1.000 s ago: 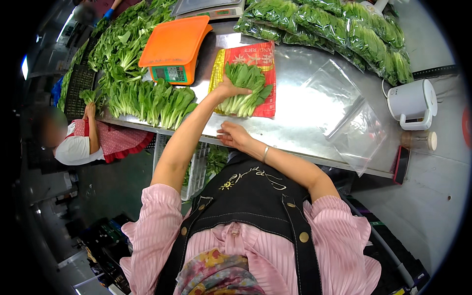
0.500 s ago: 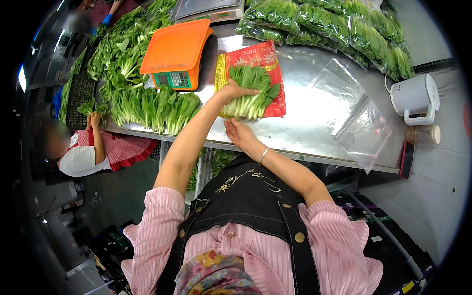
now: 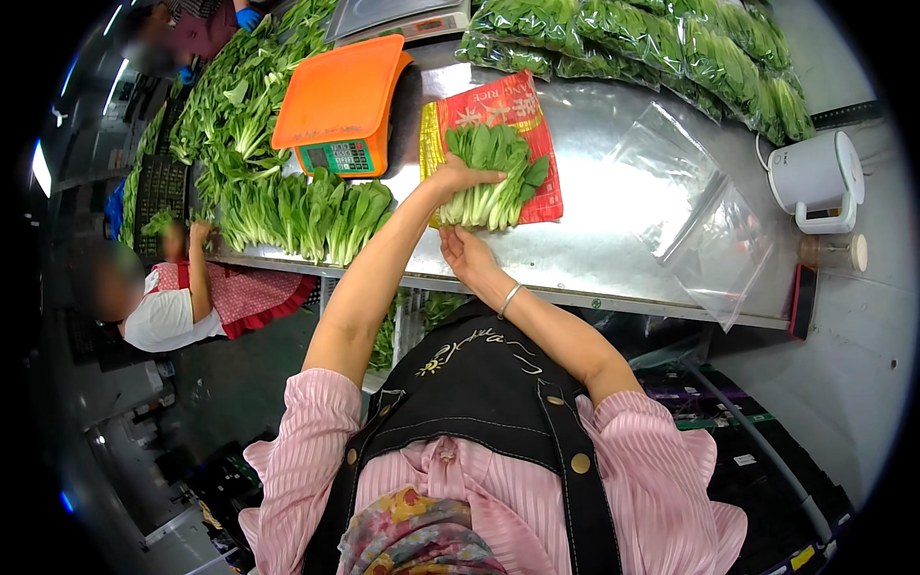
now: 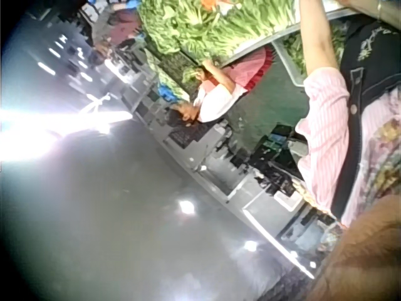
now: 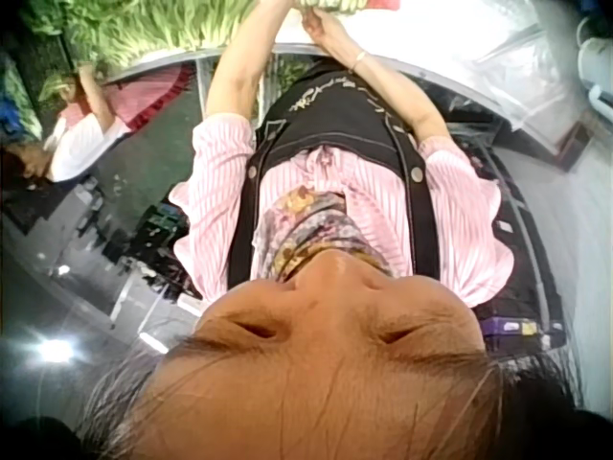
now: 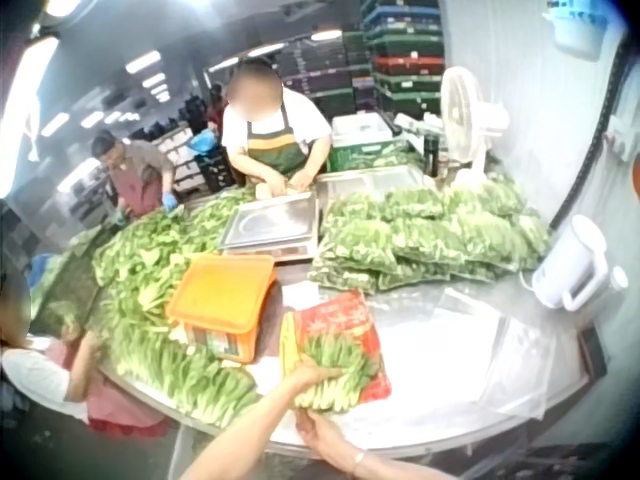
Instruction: The person places leafy greens into plastic bags, folds the bags closed, and gathers more greens into a pile.
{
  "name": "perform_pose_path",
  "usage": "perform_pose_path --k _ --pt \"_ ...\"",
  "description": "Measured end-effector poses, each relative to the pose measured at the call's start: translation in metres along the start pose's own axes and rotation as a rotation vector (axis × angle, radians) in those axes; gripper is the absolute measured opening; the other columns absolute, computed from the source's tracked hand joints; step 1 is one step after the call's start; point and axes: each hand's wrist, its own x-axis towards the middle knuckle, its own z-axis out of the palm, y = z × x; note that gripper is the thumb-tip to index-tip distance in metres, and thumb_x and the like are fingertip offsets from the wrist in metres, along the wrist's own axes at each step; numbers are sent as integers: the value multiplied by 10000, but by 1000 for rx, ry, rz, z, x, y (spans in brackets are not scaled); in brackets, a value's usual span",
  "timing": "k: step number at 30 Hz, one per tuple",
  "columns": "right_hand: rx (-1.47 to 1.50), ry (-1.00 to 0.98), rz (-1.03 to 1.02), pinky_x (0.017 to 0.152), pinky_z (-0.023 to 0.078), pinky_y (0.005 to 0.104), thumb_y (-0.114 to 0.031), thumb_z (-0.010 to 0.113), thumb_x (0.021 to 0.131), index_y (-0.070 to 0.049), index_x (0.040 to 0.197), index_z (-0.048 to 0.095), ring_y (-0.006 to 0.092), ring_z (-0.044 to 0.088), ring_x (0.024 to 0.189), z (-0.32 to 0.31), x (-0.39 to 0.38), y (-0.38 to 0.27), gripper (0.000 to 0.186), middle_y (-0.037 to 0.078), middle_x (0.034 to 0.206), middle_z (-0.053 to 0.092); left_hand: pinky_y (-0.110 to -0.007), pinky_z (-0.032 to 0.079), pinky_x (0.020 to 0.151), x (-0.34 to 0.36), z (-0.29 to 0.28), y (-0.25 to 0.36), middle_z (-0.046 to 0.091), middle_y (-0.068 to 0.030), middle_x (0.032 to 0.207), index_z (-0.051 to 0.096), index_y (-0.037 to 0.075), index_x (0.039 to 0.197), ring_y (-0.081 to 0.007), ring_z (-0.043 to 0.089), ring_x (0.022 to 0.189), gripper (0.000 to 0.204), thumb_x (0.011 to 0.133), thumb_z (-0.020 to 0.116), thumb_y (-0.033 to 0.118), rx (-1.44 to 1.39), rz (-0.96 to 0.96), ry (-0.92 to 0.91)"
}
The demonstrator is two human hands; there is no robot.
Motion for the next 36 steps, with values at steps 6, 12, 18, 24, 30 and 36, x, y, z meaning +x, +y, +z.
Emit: perform_pose_path --k 6,12,18,24,30,36 --pt "-84 107 -40 595 480 229 -122 546 889 -52 889 570 121 608 700 6 -2 2 74 32 794 634 -397 356 1013 4 1 -6 183 -330 1398 -25 -102 1375 -402 328 1275 1456 430 839 590 -65 13 27" --pt "-1327 -496 216 461 416 224 -230 552 851 -66 718 597 109 524 490 37 -75 18 216 18 584 559 -389 353 1016 -11 0 5 179 -350 1389 -36 -111 1373 -409 320 1277 1472 425 840 594 -26 6 38" --pt "-1850 -466 -922 776 482 377 -45 556 769 -12 969 613 341 596 875 18 -116 -40 210 150 995 605 -405 358 1017 -14 10 -8 236 -344 1368 -40 -102 1378 -407 382 1237 1451 448 833 587 25 93 209" --pt "-1619 55 -525 694 488 393 -278 513 867 56 935 577 327 617 792 15 -57 -147 347 234 836 617 -399 376 1004 -21 18 -3 314 -305 1346 6 -59 1399 -401 407 1222 1400 461 826 581 12 96 297" --pt "-1891 101 -867 747 440 455 -305 515 834 52 884 517 405 575 825 45 -57 -114 361 258 829 590 -378 375 1004 -22 10 -14 339 -330 1310 50 -107 1369 -410 405 1217 1338 496 826 546 -168 219 306" --pt "-2303 106 -869 751 440 489 -308 515 784 61 857 524 424 575 832 60 -62 -141 376 283 853 590 -430 334 1026 -49 59 -16 271 -343 1344 46 -84 1379 -443 326 1254 1324 511 818 552 -537 40 497"
